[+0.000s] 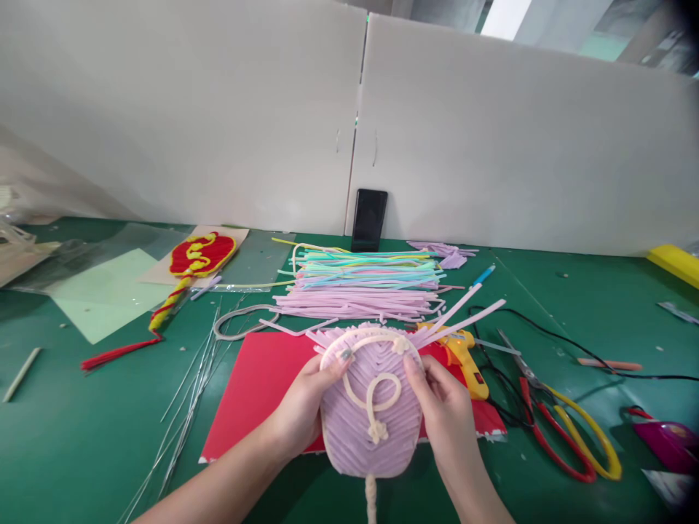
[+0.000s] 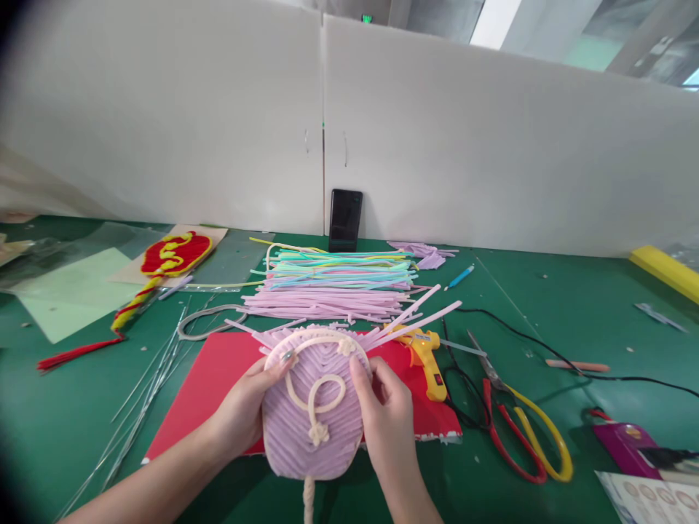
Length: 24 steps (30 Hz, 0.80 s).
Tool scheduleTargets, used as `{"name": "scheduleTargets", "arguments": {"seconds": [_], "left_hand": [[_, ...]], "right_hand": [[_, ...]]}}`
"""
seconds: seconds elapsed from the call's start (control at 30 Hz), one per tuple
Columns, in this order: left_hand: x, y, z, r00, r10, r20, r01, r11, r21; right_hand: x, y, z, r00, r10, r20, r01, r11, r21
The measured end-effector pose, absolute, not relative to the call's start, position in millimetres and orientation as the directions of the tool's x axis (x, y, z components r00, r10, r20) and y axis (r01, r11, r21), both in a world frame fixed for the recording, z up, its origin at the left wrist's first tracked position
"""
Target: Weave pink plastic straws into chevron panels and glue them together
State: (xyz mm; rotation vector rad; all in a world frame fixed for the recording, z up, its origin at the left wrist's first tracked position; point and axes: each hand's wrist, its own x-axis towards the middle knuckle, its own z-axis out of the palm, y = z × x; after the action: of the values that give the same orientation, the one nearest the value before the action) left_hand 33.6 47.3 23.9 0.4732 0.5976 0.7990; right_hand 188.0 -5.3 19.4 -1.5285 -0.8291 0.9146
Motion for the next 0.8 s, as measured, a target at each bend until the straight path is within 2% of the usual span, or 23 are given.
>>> {"name": "scheduleTargets", "arguments": {"seconds": [0.43,0.8], "left_hand": [[35.2,46.4,22.7,0.532,0.771,-0.349,-0.503,0.620,0.602],[36.3,44.0,24.6,0.517,0.779,-0.356,-0.509,0.613,0.604]], "right_hand": [[185.5,1.5,19.3,0.427,0.881,-0.204,-0.335,-0.055,-0.940],[185.7,-1.1,18.8,0.428,0.885,-0.185,-0.341,-0.032,-0.940]]}}
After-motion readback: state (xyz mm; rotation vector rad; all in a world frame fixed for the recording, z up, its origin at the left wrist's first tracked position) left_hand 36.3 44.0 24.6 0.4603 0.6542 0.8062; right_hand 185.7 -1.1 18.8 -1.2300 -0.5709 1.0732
